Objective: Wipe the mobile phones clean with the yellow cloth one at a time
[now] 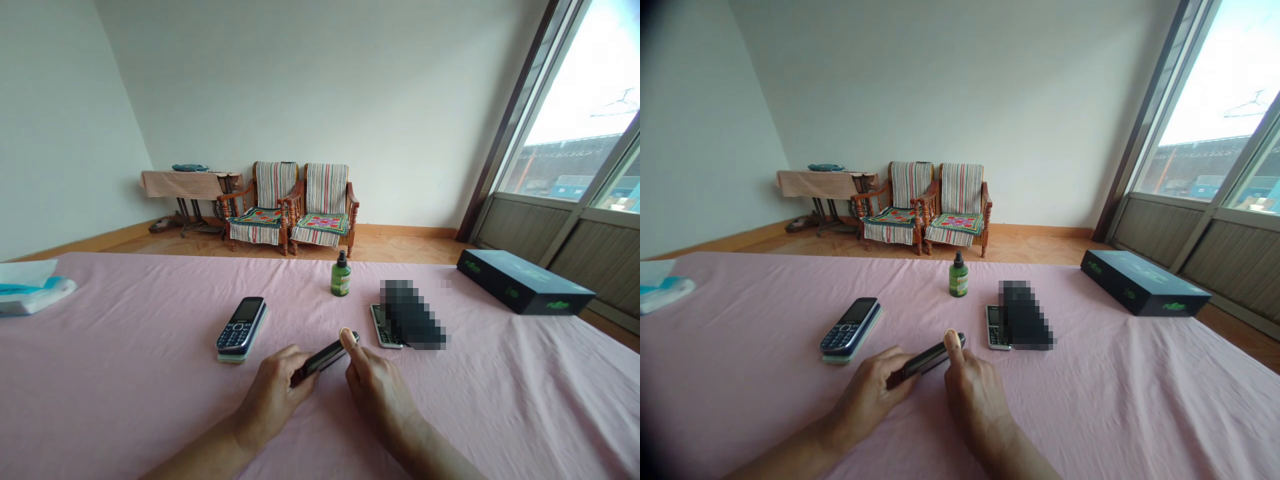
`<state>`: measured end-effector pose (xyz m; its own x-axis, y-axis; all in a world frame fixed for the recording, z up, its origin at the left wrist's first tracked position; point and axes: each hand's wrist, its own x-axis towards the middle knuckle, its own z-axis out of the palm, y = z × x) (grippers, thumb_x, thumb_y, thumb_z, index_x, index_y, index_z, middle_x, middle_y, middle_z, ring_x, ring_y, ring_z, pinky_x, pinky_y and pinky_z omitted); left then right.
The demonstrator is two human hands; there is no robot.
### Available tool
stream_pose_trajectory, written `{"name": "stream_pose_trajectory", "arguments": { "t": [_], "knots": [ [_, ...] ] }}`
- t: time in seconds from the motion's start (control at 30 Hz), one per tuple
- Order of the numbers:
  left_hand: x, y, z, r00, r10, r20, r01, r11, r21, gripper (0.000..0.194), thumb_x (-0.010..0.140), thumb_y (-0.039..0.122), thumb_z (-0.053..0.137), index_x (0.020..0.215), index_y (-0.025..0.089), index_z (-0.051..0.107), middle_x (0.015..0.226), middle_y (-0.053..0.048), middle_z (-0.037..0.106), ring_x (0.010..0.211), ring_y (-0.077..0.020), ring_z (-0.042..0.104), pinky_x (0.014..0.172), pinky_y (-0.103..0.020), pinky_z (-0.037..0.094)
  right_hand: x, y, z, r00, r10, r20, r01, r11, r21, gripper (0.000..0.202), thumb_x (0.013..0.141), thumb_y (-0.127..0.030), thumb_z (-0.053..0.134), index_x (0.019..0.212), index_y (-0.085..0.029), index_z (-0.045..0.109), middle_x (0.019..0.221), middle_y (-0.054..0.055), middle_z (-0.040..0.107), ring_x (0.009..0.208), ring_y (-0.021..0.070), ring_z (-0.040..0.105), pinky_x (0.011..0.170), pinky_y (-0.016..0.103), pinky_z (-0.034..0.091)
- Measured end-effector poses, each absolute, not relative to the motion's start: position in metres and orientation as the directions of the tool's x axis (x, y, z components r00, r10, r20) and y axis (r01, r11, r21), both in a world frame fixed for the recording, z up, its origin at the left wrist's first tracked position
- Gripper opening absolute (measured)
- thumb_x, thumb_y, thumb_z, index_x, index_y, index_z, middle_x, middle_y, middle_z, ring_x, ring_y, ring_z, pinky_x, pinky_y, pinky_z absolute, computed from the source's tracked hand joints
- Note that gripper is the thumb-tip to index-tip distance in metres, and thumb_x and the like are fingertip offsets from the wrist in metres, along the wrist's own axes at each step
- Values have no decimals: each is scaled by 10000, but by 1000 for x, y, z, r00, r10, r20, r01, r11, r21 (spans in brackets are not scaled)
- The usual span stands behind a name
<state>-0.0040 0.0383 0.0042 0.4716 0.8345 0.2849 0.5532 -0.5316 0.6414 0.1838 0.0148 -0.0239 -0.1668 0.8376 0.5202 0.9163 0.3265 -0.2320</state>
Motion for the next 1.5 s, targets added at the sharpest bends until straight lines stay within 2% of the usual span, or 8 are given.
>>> {"name": "stream_pose_trajectory", "arguments": {
  "t": [0.23, 0.43, 0.67, 0.83, 0.97, 1.17, 1.23, 1.5],
  "knots": [
    [-5, 39, -1, 432, 850, 301, 561, -515, 648, 160, 818, 174, 574, 659, 165, 575, 666, 17, 535, 612, -146, 541, 556, -224, 372, 161, -3, -17, -421, 781, 463, 795, 562, -226, 646, 730, 18, 385, 1359, -122, 433, 733, 56, 672, 539, 167, 615, 492, 231, 438],
    [-4, 41, -1, 431, 855, 289, 557, -504, 660, 111, 819, 158, 572, 763, 175, 666, 697, 8, 567, 640, -155, 564, 564, -222, 369, 170, 3, -18, -320, 794, 517, 865, 467, -182, 591, 757, 3, 380, 1331, -123, 445, 716, 56, 658, 550, 171, 616, 489, 227, 413],
    [-6, 41, -3, 435, 846, 308, 540, -518, 663, 225, 827, 242, 607, 619, 158, 616, 647, 16, 532, 580, -134, 532, 518, -211, 347, 157, -7, -11, -464, 749, 473, 776, 601, -192, 692, 709, 18, 375, 1376, -165, 382, 703, 22, 640, 501, 157, 579, 451, 223, 371],
    [-4, 40, 2, 427, 851, 305, 551, -512, 659, 110, 798, 149, 585, 743, 172, 677, 690, 5, 579, 641, -155, 569, 574, -223, 383, 181, 8, -20, -266, 795, 545, 881, 431, -198, 554, 777, -20, 347, 1304, -124, 483, 670, 54, 658, 523, 165, 604, 482, 221, 412],
    [-2, 39, 4, 434, 848, 304, 553, -518, 653, 149, 749, 100, 587, 813, 182, 693, 742, -6, 606, 689, -168, 580, 600, -228, 394, 197, 20, -28, -123, 812, 571, 921, 307, -239, 524, 788, -20, 324, 1276, -67, 509, 671, 90, 663, 583, 183, 624, 528, 240, 460],
    [-3, 39, 1, 414, 850, 326, 540, -518, 663, 127, 782, 113, 555, 681, 169, 608, 686, 6, 559, 627, -150, 550, 558, -219, 374, 165, 3, -28, -376, 734, 566, 789, 574, -219, 664, 738, 20, 337, 1388, -110, 386, 661, 50, 649, 492, 165, 588, 455, 225, 425],
    [-3, 40, 1, 422, 848, 321, 538, -519, 664, 150, 784, 104, 547, 655, 168, 590, 676, 10, 544, 614, -146, 543, 551, -218, 369, 159, -1, -28, -417, 727, 546, 770, 601, -213, 698, 718, 22, 362, 1400, -123, 371, 683, 49, 655, 497, 168, 596, 454, 229, 422],
    [-3, 38, 8, 456, 842, 287, 551, -521, 652, 155, 793, 116, 553, 813, 177, 694, 716, 1, 568, 669, -162, 568, 580, -224, 380, 193, 18, -32, -99, 793, 601, 921, 301, -246, 516, 775, -21, 338, 1249, -52, 538, 691, 104, 675, 556, 181, 622, 508, 241, 449]
  ]
}}
